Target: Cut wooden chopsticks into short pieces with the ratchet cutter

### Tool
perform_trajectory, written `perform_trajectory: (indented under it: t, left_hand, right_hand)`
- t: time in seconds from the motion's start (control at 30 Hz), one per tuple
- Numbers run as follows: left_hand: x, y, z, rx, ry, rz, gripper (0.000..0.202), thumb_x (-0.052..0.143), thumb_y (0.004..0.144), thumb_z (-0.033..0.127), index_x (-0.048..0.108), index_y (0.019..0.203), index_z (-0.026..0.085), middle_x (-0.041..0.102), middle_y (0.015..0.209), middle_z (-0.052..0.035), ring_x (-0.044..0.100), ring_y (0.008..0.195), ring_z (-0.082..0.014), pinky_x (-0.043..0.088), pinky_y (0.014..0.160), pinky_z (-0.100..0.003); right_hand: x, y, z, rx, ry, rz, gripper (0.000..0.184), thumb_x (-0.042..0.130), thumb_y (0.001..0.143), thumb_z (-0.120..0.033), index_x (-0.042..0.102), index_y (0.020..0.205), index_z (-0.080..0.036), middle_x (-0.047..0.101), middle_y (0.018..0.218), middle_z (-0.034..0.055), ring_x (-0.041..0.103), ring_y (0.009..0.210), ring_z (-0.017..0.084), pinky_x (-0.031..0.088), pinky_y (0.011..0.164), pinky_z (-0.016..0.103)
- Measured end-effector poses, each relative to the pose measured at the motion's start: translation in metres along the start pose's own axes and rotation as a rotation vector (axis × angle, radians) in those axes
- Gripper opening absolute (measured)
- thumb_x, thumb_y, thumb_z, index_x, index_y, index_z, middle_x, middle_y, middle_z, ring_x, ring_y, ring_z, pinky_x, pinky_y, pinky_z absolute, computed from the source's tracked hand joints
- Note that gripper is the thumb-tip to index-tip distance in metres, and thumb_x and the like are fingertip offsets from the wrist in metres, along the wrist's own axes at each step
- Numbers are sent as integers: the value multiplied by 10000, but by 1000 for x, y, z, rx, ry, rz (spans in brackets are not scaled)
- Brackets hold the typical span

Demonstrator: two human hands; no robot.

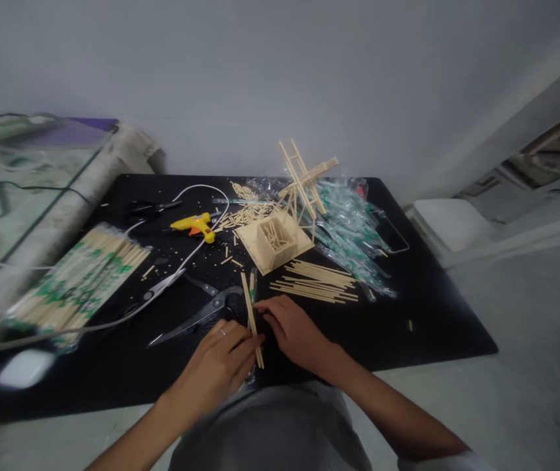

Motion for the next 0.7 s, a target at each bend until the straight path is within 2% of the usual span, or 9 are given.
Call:
perform_trajectory:
  t: [0.13,0.2,0.43,0.5,0.57,0.7]
  left_hand:
    - [-4,-12,-7,-89,1,-46,302,550,977,100,675,1240,179,682,983,-59,598,874,-207,481,820,-385]
    - [-4,-15,-8,-119,-5,-77,344,526,969,84,677,1261,188,675,991,-62,593,883,-212,483,829,-396]
    - [-1,-16,-10,-168,-2,-147,472,504,914,52,666,1332,200,664,1020,-78,599,897,-232,514,834,-434]
    - [-4,-14,-11,-166,-18,-119,451,507,916,59,685,1299,219,671,1008,-69,617,881,-221,523,831,-425]
    - [-12,-15,-12,-159,-71,-58,379,521,932,75,706,1230,219,683,988,-59,641,868,-199,538,828,-391]
    - [-41,-32,-22,-141,-176,97,214,563,930,73,697,1049,190,706,884,-36,680,784,-139,548,705,-246]
  right_hand:
    - [8,5,-5,-38,-121,-34,152,590,1009,-140,700,1111,-162,670,1066,111,598,1011,253,529,956,429]
    - [9,7,-9,-51,-176,-42,133,590,1019,-177,714,1063,-164,642,1042,111,584,989,251,529,937,431]
    - [9,6,-8,-11,-278,-14,77,638,982,-166,674,915,-156,599,1036,119,559,1009,274,535,946,455]
    - [10,3,-6,40,-257,7,87,601,971,-88,659,954,-151,601,1047,122,569,1011,270,544,947,450]
    - [11,1,-6,103,-217,30,199,524,961,-9,649,1032,-146,610,1077,127,587,1017,259,550,953,432]
    - [10,0,-10,245,-208,17,341,471,906,42,629,1155,-128,635,1091,141,614,1004,267,547,958,443]
Point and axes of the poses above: each hand's wrist, its own y-axis towards the middle knuckle, its own x-axis out of the palm, z = x × y, the point moved 2 cm from there along y, towards the middle knuckle
